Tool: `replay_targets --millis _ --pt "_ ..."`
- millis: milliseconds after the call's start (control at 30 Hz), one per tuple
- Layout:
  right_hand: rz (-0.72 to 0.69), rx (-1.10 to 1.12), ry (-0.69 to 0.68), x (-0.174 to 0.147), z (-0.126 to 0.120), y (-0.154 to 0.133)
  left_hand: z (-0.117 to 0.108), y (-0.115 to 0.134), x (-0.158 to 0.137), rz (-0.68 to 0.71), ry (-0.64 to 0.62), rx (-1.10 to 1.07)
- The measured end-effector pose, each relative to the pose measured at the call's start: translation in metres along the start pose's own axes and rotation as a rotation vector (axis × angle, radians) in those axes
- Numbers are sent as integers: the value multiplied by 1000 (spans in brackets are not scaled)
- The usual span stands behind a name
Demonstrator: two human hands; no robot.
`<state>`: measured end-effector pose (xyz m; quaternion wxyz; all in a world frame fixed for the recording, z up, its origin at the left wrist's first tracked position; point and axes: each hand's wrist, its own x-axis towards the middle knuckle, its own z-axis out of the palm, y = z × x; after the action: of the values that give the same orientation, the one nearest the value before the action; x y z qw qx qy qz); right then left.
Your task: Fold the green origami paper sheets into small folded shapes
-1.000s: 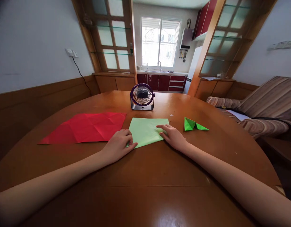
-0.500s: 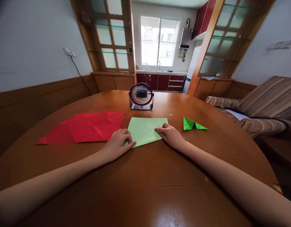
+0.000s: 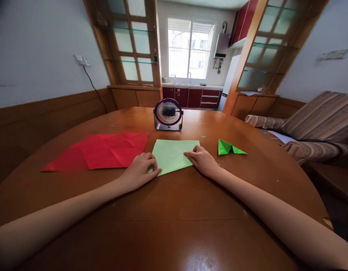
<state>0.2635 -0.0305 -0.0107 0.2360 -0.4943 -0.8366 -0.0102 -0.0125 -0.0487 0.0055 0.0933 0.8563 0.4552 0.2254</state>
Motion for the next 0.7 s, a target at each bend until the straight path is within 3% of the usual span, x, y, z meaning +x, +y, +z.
replay_targets --millis 267,433,567,700 --pt "-12 -5 -3 1 0 1 0 0 0 -3 13 6" --pt "-10 -26 -20 1 0 0 4 -1 0 224 0 69" --pt "-17 -28 -10 1 2 2 8 -2 4 471 -146 46" --pt "-9 -28 -12 2 3 3 8 -2 5 483 -207 -2"
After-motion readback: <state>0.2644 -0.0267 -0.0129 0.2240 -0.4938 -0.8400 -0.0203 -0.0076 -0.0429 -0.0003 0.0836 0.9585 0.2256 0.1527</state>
